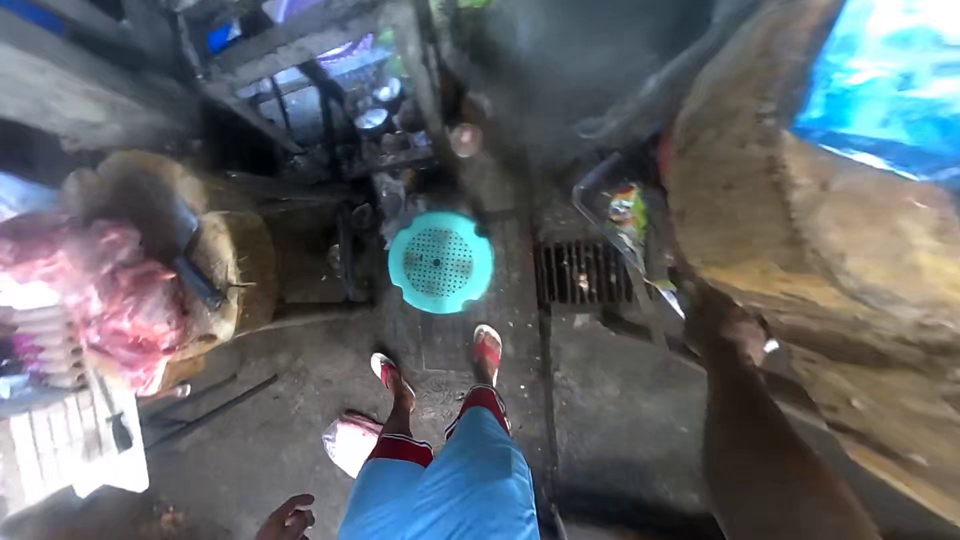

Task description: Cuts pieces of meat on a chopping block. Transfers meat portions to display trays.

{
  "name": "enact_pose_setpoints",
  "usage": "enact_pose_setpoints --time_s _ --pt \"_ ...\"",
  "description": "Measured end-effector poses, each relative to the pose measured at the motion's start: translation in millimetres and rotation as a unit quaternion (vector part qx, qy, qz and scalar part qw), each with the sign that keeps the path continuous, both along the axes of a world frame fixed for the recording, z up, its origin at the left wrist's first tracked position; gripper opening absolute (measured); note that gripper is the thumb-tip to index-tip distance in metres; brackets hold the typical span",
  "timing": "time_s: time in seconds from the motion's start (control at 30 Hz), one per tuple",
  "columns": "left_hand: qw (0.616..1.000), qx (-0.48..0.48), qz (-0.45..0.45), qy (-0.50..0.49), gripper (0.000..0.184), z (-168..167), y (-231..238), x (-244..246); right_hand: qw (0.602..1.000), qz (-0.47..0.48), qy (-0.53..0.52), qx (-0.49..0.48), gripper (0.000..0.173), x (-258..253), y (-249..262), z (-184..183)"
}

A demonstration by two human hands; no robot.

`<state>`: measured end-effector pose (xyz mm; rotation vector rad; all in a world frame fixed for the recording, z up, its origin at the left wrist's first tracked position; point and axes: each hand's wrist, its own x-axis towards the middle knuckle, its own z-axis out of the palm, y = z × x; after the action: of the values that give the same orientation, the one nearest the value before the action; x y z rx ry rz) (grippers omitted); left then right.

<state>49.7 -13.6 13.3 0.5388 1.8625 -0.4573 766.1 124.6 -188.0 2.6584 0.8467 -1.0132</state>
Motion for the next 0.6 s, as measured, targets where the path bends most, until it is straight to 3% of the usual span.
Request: enact_pose_setpoints --time_s 0.13,0.27,0.37,0.47,0.6 --pt "0.999 -0.007 -0.016 0.052 0.038 8.4 -13.8 5.3 0.995 -0.053 -0.063 -0.06 0.049 -7.4 6.2 0.2" --pt "0.998 -0.019 -0.041 0.043 0.04 6.4 -15.6 7.0 0.991 -0.07 -0.101 0.056 0.06 -23.4 -12.0 -32.6" --pt "0.999 0.029 -0.022 0.004 0.04 8.0 -11.7 14.3 0.998 0.014 0.051 0.037 0.056 -75.4 -24.0 -19.1" --pt "0.996 0.077 0.035 -0.021 0.041 9.3 -16.1 11.2 0.971 0.113 0.209 -0.02 0.049 -137.0 -55.4 -1.4" --pt "0.989 0.106 0.083 -0.054 0.042 0.2 -43.7 -14.2 0.946 0.147 0.284 -0.054 0.046 -206.9 -81.2 37.7"
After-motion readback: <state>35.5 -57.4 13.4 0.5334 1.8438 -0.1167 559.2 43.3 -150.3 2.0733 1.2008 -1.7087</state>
